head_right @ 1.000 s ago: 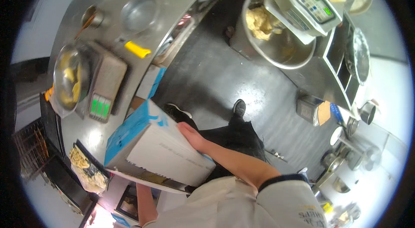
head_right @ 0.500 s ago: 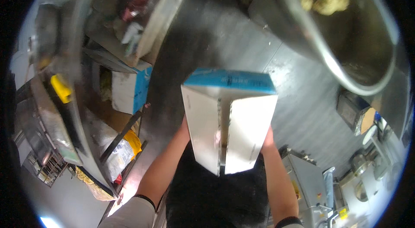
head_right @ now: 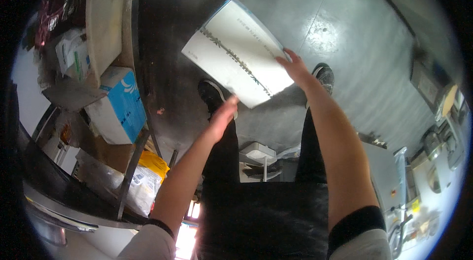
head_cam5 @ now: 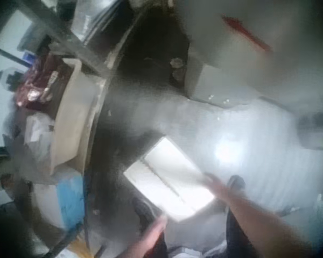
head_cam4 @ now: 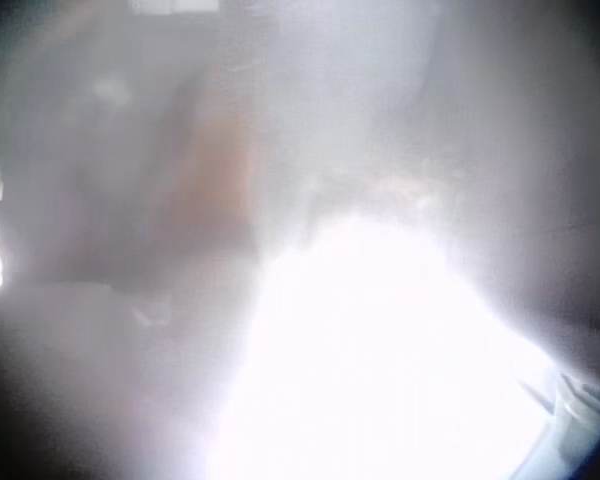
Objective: The person cuts a large block of butter into smaller pieces using a knife and places them into a metal bowl on a digital scale. They then add a powdered ingredient from a small packet into the bowl. Finally, the person walks to an oven and opens the door.
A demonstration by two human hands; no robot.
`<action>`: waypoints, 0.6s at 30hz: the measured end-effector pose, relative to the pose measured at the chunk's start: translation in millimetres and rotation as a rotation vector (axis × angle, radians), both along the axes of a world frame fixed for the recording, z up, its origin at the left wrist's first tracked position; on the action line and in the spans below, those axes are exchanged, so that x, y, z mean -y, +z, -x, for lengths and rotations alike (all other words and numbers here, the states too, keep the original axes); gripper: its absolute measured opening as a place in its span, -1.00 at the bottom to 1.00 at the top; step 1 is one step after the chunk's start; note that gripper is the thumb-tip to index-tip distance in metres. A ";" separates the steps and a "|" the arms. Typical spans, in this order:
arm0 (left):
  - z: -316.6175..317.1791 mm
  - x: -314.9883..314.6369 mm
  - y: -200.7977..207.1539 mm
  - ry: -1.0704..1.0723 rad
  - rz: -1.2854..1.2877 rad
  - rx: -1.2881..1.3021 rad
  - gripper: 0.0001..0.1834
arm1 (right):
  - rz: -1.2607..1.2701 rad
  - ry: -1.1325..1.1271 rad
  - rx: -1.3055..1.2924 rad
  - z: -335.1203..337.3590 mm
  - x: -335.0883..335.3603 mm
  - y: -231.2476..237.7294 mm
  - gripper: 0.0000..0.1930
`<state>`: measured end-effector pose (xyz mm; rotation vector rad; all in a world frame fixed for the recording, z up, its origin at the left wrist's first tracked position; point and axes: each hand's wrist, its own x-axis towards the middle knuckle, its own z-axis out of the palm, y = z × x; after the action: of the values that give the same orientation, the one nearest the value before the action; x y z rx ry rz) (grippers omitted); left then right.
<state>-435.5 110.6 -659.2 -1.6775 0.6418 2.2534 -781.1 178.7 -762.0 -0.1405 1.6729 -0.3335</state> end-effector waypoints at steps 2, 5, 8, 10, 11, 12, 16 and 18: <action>-13.9 -15.6 50.4 -0.291 0.073 -0.075 -0.47 | -0.074 -0.069 -0.086 -16.5 -15.9 -5.4 0.03; -22.0 -12.5 176.5 -0.555 0.407 -0.107 -0.57 | -0.071 -0.504 -0.165 -47.6 -46.8 7.8 0.16; -34.4 -9.5 278.7 -0.900 0.395 0.030 -0.61 | -0.219 -0.854 -0.122 -80.8 -38.0 32.8 0.29; -44.8 -13.6 296.5 -1.048 0.476 0.045 -0.62 | -0.320 -1.025 0.015 -100.7 -52.5 28.8 0.24; -50.3 -15.1 296.7 -1.075 0.543 0.053 -0.64 | -0.308 -1.107 0.094 -113.5 -61.6 22.1 0.21; -54.4 -17.2 294.9 -1.020 0.550 0.078 -0.65 | -0.296 -1.189 0.173 -126.1 -70.7 16.7 0.17; -41.8 -9.4 281.5 -0.972 0.605 0.089 -0.67 | -0.071 -1.244 0.069 -149.9 -79.0 -2.4 0.10; -42.6 -1.1 284.0 -0.993 0.593 0.069 -0.67 | -0.098 -1.219 0.066 -151.4 -68.6 2.0 0.08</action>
<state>-392.8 111.7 -375.2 -1.1611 1.7595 1.3349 -629.7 247.3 -760.0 0.9918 1.5282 -1.1322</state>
